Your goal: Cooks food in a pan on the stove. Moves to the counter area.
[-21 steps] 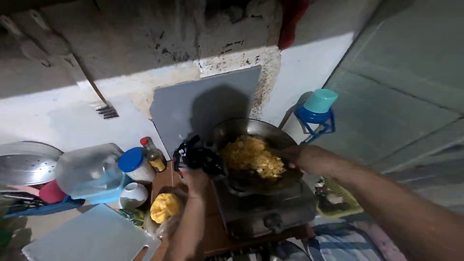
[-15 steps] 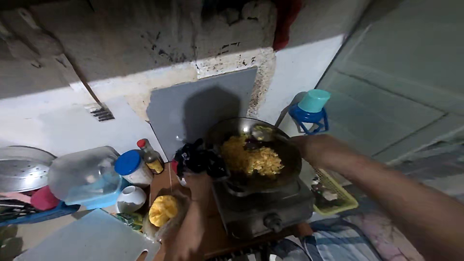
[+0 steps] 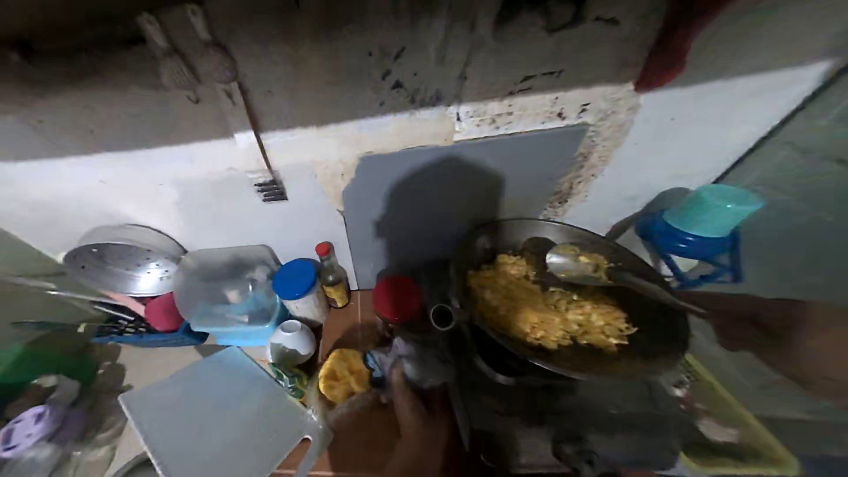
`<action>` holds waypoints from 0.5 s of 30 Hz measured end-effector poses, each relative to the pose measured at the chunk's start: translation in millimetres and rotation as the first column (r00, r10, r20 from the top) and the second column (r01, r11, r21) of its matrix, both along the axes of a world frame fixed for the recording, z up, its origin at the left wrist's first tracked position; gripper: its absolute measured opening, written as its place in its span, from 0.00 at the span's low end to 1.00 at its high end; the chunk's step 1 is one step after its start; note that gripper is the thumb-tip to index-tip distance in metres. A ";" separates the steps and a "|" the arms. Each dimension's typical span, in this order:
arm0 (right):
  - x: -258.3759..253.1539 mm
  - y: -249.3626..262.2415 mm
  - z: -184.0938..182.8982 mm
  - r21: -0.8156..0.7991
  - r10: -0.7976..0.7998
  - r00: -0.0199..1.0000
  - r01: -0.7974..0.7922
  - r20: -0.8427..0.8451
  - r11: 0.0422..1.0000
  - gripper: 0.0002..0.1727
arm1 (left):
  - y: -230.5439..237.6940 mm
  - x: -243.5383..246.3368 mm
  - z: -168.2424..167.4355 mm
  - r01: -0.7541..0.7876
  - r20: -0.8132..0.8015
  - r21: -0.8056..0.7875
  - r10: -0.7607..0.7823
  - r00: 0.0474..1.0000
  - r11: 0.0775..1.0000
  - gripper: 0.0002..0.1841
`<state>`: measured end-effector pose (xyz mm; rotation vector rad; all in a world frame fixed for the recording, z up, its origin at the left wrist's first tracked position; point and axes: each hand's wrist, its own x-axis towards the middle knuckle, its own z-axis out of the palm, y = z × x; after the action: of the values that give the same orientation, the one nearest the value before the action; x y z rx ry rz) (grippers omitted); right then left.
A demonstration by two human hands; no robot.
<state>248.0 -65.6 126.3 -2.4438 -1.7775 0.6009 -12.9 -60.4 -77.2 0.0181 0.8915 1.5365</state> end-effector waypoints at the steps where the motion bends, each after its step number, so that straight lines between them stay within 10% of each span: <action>1: -9.1 -1.7 4.7 -0.002 -0.023 1.000 0.023 -0.019 1.000 0.24 | 7.4 1.8 -9.0 0.000 0.123 -0.075 0.009 0.992 0.997 0.15; 8: -38.4 -3.8 22.2 -0.060 -0.042 0.998 0.039 -0.050 0.997 0.24 | 91.2 -2.7 -38.9 -0.122 0.333 -0.088 0.144 0.932 0.989 0.16; 15: -31.6 -4.6 14.8 -0.103 -0.080 0.997 0.079 -0.009 0.992 0.23 | 139.7 -34.7 -34.6 -0.004 0.163 -0.073 0.016 0.987 0.997 0.13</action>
<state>216.5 -70.2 141.1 -2.5563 -1.6752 0.7158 -47.6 79.3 -111.8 -0.1629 0.8171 1.4907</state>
